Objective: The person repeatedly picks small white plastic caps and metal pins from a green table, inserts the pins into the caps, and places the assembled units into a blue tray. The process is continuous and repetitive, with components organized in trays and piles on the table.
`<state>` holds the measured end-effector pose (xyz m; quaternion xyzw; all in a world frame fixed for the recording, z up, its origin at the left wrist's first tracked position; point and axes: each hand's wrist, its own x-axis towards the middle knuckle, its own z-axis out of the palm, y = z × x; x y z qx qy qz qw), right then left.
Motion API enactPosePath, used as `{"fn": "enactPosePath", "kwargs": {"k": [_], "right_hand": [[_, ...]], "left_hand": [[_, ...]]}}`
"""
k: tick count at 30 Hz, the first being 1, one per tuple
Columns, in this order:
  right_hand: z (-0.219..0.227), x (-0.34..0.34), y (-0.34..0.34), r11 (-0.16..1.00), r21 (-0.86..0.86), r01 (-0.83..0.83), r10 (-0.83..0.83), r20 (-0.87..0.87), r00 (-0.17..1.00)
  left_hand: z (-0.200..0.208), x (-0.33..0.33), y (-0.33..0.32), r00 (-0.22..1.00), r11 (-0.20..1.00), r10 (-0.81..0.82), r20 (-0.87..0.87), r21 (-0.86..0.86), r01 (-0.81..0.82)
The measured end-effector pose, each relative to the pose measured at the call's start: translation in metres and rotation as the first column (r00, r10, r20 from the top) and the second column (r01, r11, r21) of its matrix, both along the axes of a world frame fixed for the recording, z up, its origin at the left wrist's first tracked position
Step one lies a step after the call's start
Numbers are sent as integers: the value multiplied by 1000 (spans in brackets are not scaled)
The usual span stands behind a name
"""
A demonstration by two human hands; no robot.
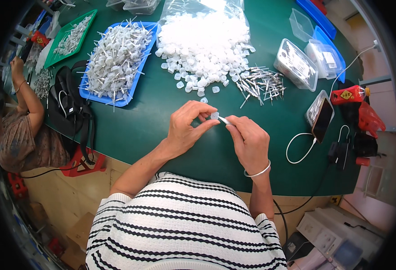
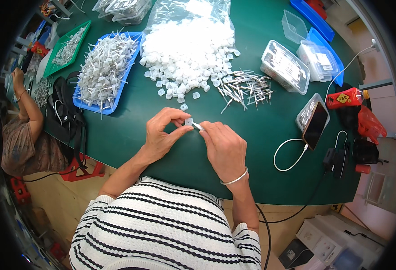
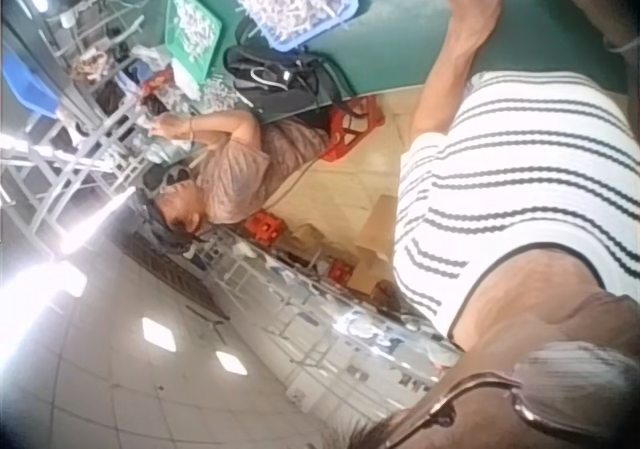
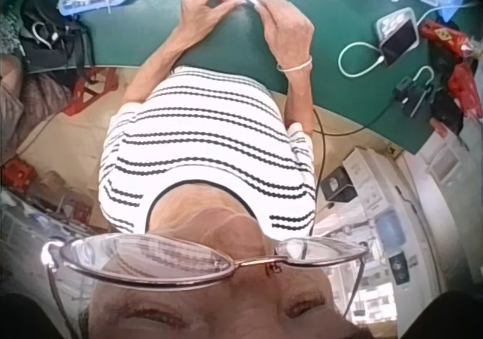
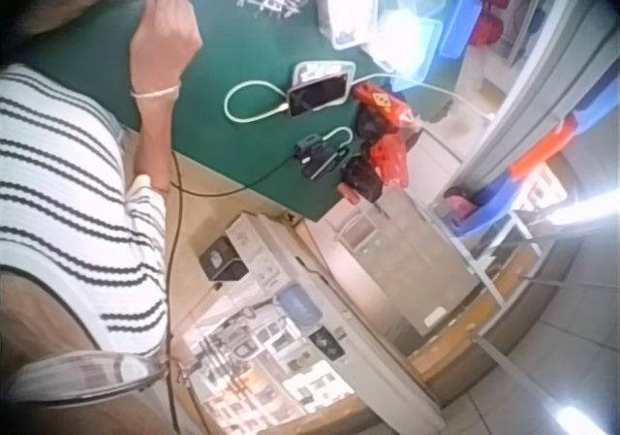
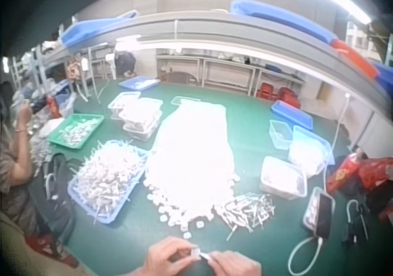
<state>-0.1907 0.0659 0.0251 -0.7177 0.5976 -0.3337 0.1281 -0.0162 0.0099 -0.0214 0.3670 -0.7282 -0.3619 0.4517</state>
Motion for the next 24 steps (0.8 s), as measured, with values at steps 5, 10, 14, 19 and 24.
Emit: {"fn": "enactPosePath", "kwargs": {"k": [5, 10, 14, 19, 24], "right_hand": [[1, 2, -1, 1000, 5, -6, 6, -61, 998], [5, 5, -1, 1000, 13, 13, -11, -129, 992], [7, 6, 1, 1000, 5, 13, -12, -168, 986], [7, 7, 1, 1000, 6, 12, -10, -193, 981], [2, 9, 1, 1000, -11, 7, -10, -196, 981]], "left_hand": [[2, -1, 1, 1000, 999, -6, 19, -40, 7], [0, -1, 1, 1000, 997, 2, 29, -78, 0], [-1, -1, 2, 999, 995, 8, 41, -103, -4], [-3, -3, 2, 999, 987, 21, 50, -163, -12], [-6, -2, 3, 998, 980, 30, 62, -198, -18]]}}
